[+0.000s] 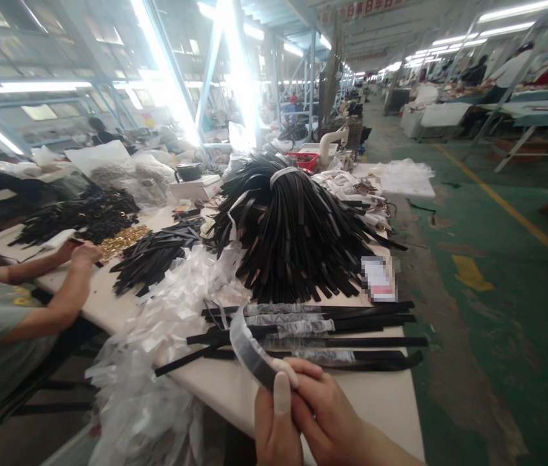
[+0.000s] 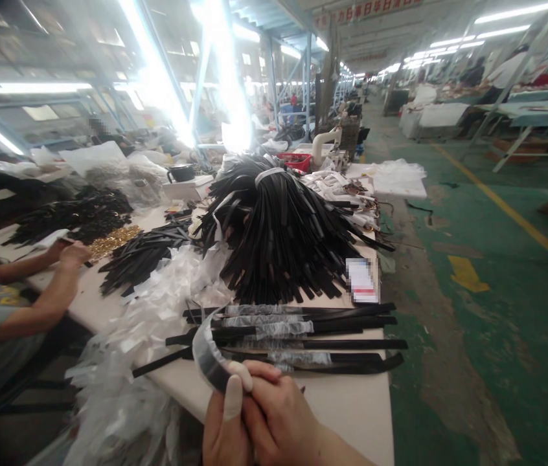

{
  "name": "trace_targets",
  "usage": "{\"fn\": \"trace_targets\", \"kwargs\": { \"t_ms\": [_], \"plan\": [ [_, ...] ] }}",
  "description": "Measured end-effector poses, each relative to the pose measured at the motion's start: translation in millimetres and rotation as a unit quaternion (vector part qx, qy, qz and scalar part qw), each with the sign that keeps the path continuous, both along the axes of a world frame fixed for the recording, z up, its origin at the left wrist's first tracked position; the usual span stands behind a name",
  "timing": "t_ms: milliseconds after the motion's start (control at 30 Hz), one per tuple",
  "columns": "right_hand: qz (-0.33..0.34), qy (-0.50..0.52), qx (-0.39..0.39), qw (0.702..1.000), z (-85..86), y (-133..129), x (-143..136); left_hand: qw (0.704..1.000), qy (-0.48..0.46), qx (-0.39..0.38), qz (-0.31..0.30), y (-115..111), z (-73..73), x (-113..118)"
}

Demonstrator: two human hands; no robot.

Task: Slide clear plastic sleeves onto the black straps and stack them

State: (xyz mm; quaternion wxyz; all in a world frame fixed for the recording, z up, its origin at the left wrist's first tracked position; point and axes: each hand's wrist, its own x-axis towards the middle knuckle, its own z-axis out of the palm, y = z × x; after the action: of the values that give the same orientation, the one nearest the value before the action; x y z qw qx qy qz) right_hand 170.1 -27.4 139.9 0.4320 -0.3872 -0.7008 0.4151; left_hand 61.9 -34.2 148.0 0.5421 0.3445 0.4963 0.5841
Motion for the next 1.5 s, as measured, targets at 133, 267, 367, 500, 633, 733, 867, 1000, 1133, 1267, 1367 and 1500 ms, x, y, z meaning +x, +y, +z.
{"fn": "trace_targets", "kwargs": {
  "t_ms": [133,267,367,500,633,733,867,1000,1133,1267,1367,1500],
  "plan": [
    [-0.003,-0.037,-0.082,0.996,-2.8,4,3,0.995,-0.086,-0.019,-0.051,29,8.6,-18],
    [-0.015,-0.030,-0.092,0.995,-4.3,7,1,0.996,-0.069,-0.035,-0.037,33,1.0,-15],
    [-0.024,-0.008,-0.073,0.997,-5.5,5,0,0.999,-0.011,-0.028,-0.036,24,-11.6,-7],
    [0.003,-0.032,-0.122,0.992,-11.3,1,1,0.999,-0.022,-0.010,0.026,35,-10.2,-11],
    [-0.023,-0.047,-0.120,0.991,-17.8,2,-1,0.999,-0.012,0.001,0.044,38,-7.7,-8],
    [-0.056,-0.039,-0.098,0.993,-22.4,5,-2,0.997,-0.004,-0.071,-0.024,29,-14.0,0],
    [-0.051,-0.049,-0.138,0.988,-28.3,5,0,0.987,-0.127,-0.088,-0.033,38,-16.9,-3],
    [-0.074,-0.054,-0.153,0.984,-26.1,3,0,0.991,-0.104,-0.088,0.004,39,-21.9,0],
    [-0.094,-0.044,-0.134,0.986,-24.7,2,0,0.991,-0.069,-0.107,-0.042,30,-30.4,7],
    [-0.115,-0.110,-0.162,0.974,-33.9,4,-2,0.975,-0.170,-0.143,0.011,51,-33.9,5],
    [-0.145,-0.127,-0.163,0.968,-37.9,8,-5,0.980,-0.140,-0.135,0.041,50,-45.5,10],
    [-0.154,-0.115,-0.150,0.970,-39.6,12,-4,0.978,-0.136,-0.159,-0.011,44,-60.5,11]
  ]
}}
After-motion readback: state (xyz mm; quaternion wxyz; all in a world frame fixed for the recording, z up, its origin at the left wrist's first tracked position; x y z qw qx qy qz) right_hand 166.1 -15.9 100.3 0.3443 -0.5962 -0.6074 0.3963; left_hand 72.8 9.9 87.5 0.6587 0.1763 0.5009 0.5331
